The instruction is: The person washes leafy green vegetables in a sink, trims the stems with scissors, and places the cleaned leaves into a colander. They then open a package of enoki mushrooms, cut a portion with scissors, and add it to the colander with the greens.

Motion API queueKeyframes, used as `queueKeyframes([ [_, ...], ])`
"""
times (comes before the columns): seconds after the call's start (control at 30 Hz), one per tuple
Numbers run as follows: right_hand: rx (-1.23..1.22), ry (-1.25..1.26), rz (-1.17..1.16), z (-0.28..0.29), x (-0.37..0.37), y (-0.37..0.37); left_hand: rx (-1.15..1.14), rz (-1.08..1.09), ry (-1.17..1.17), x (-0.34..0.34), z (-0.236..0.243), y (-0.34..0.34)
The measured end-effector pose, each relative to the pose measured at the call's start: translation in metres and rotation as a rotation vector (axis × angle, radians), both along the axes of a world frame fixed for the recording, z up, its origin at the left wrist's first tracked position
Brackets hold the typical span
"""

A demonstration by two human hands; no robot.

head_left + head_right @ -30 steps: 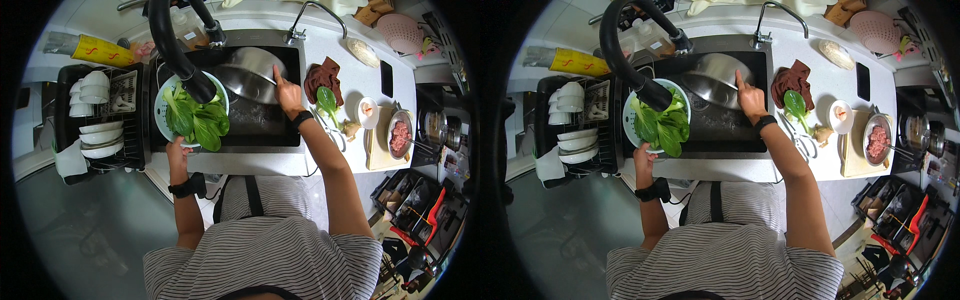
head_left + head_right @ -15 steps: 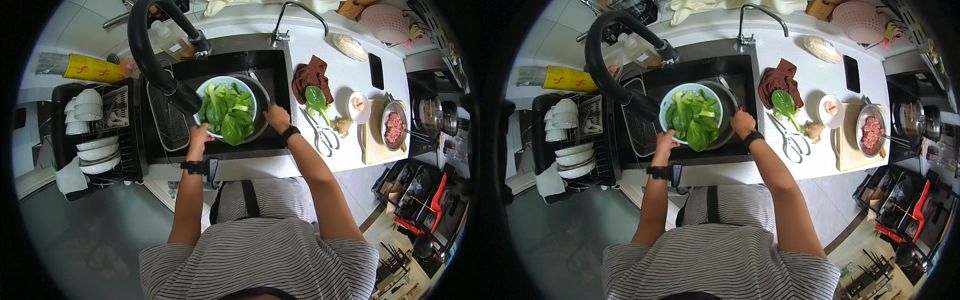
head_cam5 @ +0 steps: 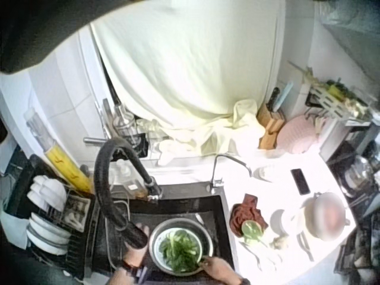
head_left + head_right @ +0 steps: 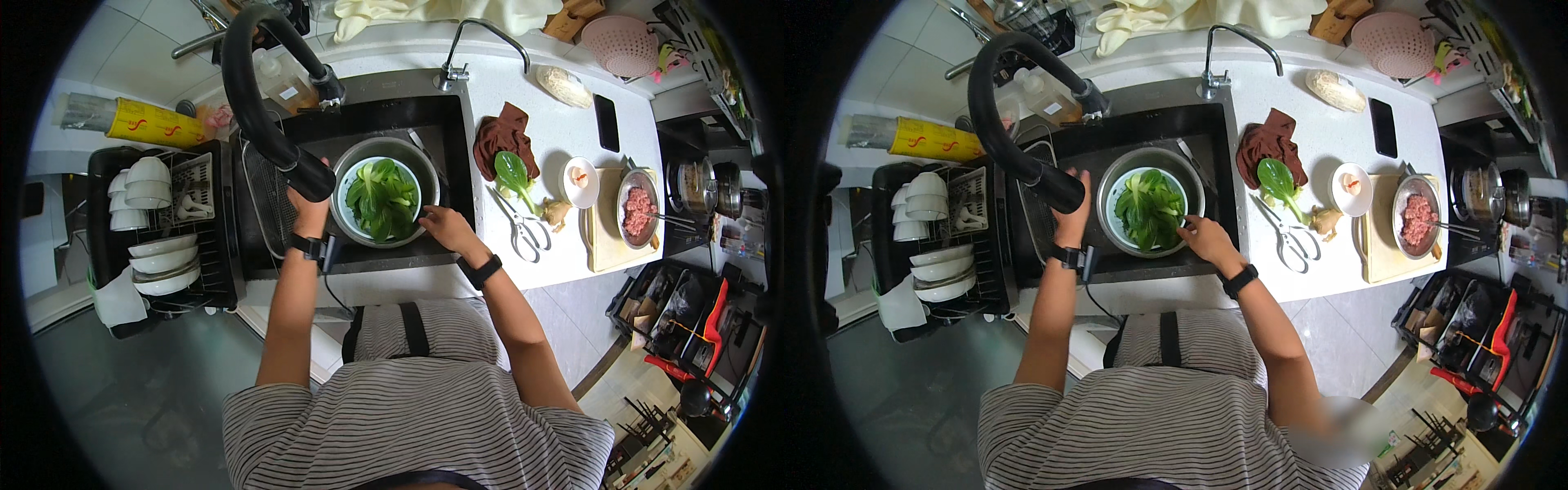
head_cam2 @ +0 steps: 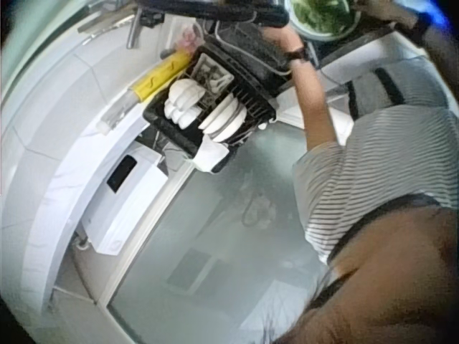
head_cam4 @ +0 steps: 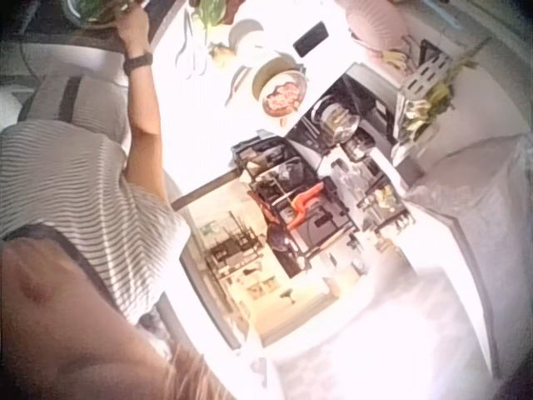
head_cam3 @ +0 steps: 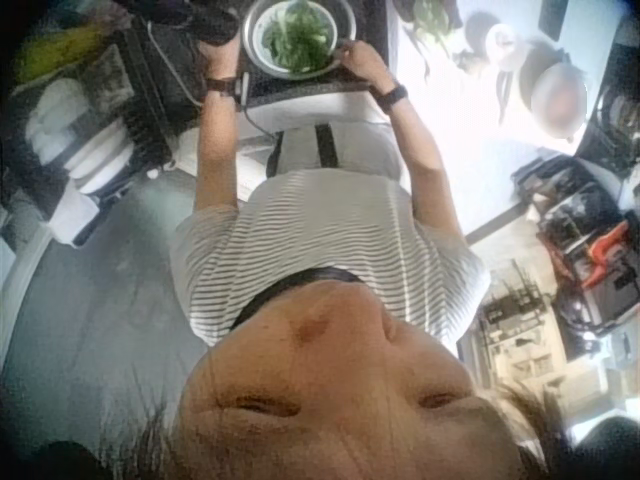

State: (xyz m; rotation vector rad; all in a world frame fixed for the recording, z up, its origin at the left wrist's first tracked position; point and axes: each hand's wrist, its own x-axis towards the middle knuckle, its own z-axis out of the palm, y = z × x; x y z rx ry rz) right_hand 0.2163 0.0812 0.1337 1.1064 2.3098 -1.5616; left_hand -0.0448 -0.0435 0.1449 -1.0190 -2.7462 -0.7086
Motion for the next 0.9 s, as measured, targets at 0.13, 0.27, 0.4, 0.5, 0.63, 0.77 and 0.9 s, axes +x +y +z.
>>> queueKeyframes([
  [0.13,0.008,0.083,-0.039,0.025,0.009,0.000,0.071,-0.253,0.374,-0.052,0.037,0.031],
  [0.27,-0.042,0.111,-0.110,0.039,0.023,-0.002,-0.143,-0.442,0.278,-0.072,0.039,0.046],
  [0.4,-0.041,0.086,-0.147,0.040,0.035,-0.003,-0.200,-0.426,0.232,-0.073,0.024,0.048],
  [0.5,-0.060,0.077,-0.182,0.037,0.043,-0.003,-0.175,-0.440,0.241,-0.070,0.013,0.042],
  [0.63,-0.083,0.085,-0.215,0.033,0.048,-0.002,-0.118,-0.470,0.123,-0.063,0.005,0.029],
  [0.77,-0.114,0.071,-0.265,0.029,0.053,-0.001,0.146,-0.440,0.115,-0.041,-0.008,0.010],
  [0.9,-0.063,0.103,-0.246,0.024,0.055,0.000,0.314,-0.133,-0.778,-0.002,-0.028,-0.018],
])
